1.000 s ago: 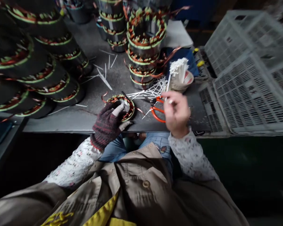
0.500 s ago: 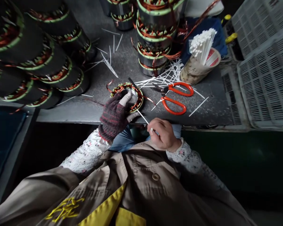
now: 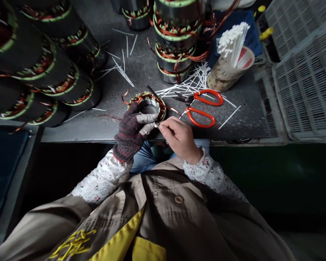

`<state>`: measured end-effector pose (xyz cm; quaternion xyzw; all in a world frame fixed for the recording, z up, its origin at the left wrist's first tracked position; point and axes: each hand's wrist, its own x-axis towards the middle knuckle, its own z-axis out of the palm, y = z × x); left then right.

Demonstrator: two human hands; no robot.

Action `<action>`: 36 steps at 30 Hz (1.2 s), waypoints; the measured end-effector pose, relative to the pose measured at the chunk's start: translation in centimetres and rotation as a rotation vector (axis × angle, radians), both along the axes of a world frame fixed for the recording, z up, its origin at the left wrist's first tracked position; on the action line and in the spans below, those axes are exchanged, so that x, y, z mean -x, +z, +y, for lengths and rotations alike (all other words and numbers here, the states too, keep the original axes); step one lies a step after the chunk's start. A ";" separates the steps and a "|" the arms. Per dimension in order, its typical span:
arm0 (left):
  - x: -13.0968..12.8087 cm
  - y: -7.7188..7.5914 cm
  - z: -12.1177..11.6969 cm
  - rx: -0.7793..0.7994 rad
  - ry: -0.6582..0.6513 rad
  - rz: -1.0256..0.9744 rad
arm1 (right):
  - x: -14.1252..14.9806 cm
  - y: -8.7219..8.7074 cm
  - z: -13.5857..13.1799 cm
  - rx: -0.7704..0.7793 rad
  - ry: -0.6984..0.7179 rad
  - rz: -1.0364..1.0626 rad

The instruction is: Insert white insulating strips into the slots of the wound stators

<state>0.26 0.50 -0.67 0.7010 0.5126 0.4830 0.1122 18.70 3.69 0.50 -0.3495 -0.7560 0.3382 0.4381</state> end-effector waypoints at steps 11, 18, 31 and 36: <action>0.3 -0.1 0.0 -0.058 -0.029 0.114 | 0.0 0.3 0.3 -0.094 -0.016 -0.019; 0.6 -0.1 0.3 -0.098 -0.056 0.205 | 0.6 -0.6 1.1 -0.100 -0.085 -0.153; -0.3 0.2 -0.1 -0.100 0.021 0.215 | -2.5 3.6 0.5 0.166 0.255 0.086; 0.0 0.2 -0.4 -0.090 0.067 0.228 | -2.9 1.9 0.3 0.491 0.439 0.248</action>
